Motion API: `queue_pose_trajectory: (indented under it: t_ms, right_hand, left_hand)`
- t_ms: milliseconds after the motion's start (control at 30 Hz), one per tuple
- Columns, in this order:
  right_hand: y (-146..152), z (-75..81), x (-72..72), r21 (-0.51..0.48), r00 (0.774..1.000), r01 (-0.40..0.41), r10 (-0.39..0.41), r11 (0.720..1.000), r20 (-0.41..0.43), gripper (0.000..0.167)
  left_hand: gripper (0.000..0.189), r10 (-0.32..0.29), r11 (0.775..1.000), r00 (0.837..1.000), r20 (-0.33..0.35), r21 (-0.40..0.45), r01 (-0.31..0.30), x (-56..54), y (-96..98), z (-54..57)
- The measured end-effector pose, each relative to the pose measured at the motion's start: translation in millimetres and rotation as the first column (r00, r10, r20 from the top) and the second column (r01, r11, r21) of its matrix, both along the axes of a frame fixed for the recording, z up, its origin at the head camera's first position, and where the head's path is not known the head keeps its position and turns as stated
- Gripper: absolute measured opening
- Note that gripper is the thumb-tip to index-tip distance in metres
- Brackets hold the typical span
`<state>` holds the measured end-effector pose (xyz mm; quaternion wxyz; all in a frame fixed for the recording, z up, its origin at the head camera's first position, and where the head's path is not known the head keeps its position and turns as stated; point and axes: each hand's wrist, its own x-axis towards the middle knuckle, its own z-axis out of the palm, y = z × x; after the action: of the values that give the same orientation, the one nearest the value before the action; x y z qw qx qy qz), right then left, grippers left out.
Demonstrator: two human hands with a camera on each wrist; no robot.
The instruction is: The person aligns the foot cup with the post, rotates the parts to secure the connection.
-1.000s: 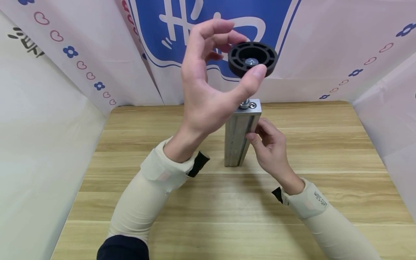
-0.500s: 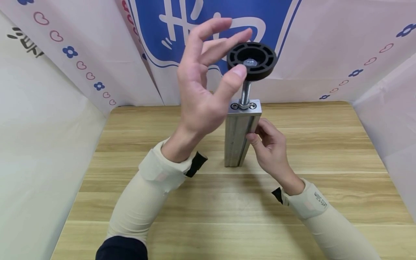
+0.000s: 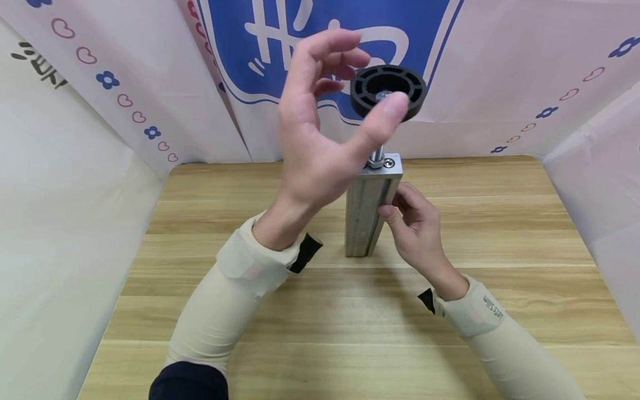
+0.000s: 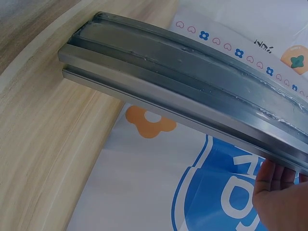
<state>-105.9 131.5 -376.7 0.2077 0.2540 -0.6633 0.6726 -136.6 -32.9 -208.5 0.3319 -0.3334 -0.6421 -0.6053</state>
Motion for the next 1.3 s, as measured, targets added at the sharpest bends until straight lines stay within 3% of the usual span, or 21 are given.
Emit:
queue_pose_trajectory:
  t_ms: [200, 467, 600, 800, 1033, 1167, 1300]
  right_hand:
    - [0.5, -0.2, 0.2, 0.008, 1.0, -0.002, 0.002, 1.0, -0.002, 0.062]
    - [-0.6, 2.7, 1.0, 0.014, 1.0, 0.002, -0.002, 1.0, 0.0, 0.064]
    - [-0.7, 2.5, 1.1, 0.015, 1.0, 0.002, -0.002, 1.0, 0.0, 0.064]
    - [-0.7, 2.2, 0.9, 0.018, 1.0, 0.007, -0.007, 1.0, -0.001, 0.066]
    - [-0.6, 2.9, 1.0, 0.018, 1.0, 0.013, -0.013, 1.0, 0.002, 0.068]
    - [-0.8, 2.7, 0.9, 0.014, 1.0, 0.01, -0.01, 1.0, -0.001, 0.067]
    - [-0.9, 2.7, 0.7, 0.008, 1.0, 0.005, -0.005, 1.0, -0.006, 0.066]
  left_hand:
    - [0.068, 0.061, 0.996, 0.998, -0.011, -0.067, -0.062, 0.3, 1.0, 1.9]
    - [0.057, 0.056, 0.998, 0.998, -0.003, -0.014, -0.056, 1.0, 0.4, 2.0]
    - [0.054, 0.034, 0.999, 0.999, -0.039, -0.013, -0.034, -0.5, -1.7, 0.0]
    - [0.047, -0.046, 0.999, 0.992, -0.115, -0.01, 0.045, -3.5, -2.1, -2.6]
    - [0.04, -0.099, 0.994, 0.993, -0.061, 0.041, 0.102, -2.5, -0.4, -2.0]
    - [0.04, -0.083, 0.996, 0.995, -0.053, 0.023, 0.085, -0.7, -0.6, -2.4]
    - [0.046, -0.023, 1.0, 0.999, -0.043, 0.003, 0.023, 2.5, 0.0, -1.1]
